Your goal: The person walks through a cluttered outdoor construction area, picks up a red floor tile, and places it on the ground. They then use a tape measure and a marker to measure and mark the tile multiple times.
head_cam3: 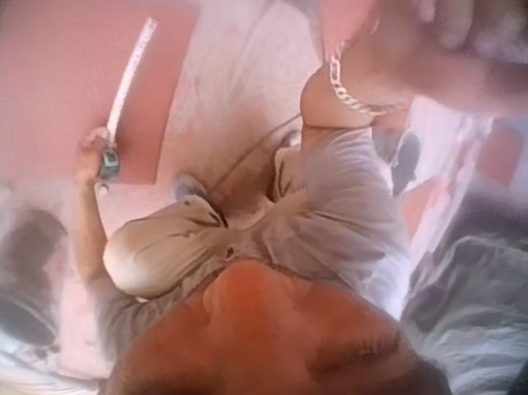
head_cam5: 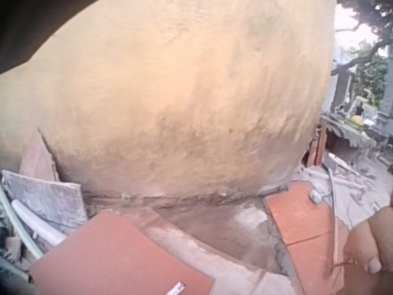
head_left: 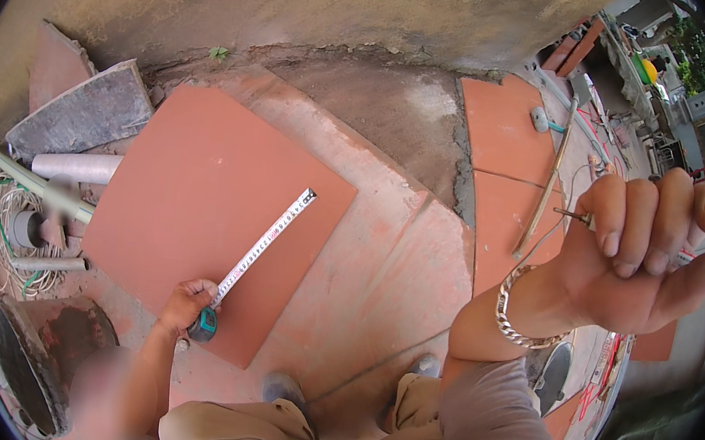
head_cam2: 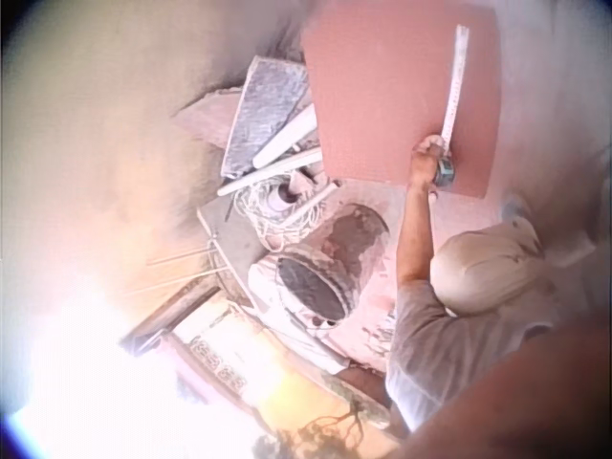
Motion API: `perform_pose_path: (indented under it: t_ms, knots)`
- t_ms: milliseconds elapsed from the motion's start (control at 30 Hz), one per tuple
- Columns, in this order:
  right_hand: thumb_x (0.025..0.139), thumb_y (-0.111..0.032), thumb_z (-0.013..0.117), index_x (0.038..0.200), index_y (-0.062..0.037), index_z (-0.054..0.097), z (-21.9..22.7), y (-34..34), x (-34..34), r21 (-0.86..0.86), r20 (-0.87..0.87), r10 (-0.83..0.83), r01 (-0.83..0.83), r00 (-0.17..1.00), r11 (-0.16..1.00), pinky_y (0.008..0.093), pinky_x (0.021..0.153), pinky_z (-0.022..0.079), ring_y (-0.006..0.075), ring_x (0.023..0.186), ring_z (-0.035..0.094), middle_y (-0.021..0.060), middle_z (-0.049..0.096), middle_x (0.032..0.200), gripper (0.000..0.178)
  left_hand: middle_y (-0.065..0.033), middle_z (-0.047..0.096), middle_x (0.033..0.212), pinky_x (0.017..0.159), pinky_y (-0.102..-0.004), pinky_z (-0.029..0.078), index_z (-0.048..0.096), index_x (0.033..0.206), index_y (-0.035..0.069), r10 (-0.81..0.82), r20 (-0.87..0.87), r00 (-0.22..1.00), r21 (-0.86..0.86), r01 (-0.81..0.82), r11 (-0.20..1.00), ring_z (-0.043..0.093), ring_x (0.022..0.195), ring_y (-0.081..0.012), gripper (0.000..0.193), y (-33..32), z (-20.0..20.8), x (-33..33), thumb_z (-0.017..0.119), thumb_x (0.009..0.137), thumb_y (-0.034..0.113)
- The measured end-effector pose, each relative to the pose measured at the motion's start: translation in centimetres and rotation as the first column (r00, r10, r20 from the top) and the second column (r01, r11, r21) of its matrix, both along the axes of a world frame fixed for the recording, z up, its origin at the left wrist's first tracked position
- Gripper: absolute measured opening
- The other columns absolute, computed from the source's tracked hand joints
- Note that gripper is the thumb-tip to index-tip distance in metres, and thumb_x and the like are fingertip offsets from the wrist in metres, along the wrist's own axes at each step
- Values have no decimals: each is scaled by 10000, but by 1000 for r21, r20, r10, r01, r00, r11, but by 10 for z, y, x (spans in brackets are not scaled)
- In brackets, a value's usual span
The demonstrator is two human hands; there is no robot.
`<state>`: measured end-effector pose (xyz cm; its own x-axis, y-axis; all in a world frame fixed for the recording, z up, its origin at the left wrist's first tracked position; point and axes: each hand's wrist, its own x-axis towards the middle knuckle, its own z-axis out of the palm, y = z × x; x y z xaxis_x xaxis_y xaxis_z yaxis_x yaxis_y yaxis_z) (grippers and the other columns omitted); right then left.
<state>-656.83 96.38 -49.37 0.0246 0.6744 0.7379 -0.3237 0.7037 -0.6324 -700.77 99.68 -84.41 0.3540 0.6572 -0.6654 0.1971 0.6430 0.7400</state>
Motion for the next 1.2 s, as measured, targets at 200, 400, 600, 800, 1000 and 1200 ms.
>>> perform_pose_path:
  t_ms: [200,400,600,800,1000,1200]
  knots:
    - [1046,-326,506,1223,25,569,75,13,8,32,244,-243,243,939,970,231,558,334,30,511,303,-52,379,718,398,-39,653,750,601,-262,488,690,922,27,-35,-105,994,75,43,996,603,664,-96,148,75,1,35,573,979,98]
    - [1046,-432,480,1086,4,559,136,-32,-7,112,491,-646,693,585,712,214,454,274,36,463,273,-66,328,614,444,-38,661,739,610,-273,481,700,915,44,-78,-125,989,91,90,992,596,656,-99,168,86,-17,36,597,976,162]
    - [1040,-368,517,1038,8,554,175,-100,5,64,586,-758,916,286,395,232,452,234,43,486,288,-56,356,608,378,-49,682,752,617,-290,492,703,907,55,-173,-210,962,144,205,968,604,646,-113,176,86,-25,28,579,964,167]
    - [1055,-348,500,991,-2,586,155,-138,28,36,672,-721,964,171,262,222,473,271,36,513,329,-45,390,614,362,-52,679,746,602,-295,502,696,913,53,-187,-231,955,120,219,968,616,646,-122,156,91,-29,30,562,954,123]
    - [1059,-315,493,983,-13,625,91,-110,63,-102,841,-499,967,209,232,213,499,305,40,553,407,-41,469,654,339,-45,668,770,606,-288,511,681,965,27,-185,-162,969,44,195,980,628,665,-123,152,112,13,40,589,988,145]
    - [1014,-208,577,1031,-9,673,-14,-37,126,-411,854,-222,871,471,267,246,586,440,84,654,544,-5,581,739,222,-33,652,761,574,-259,500,660,939,31,-142,-94,985,175,157,972,627,643,-118,163,173,87,94,602,1004,168]
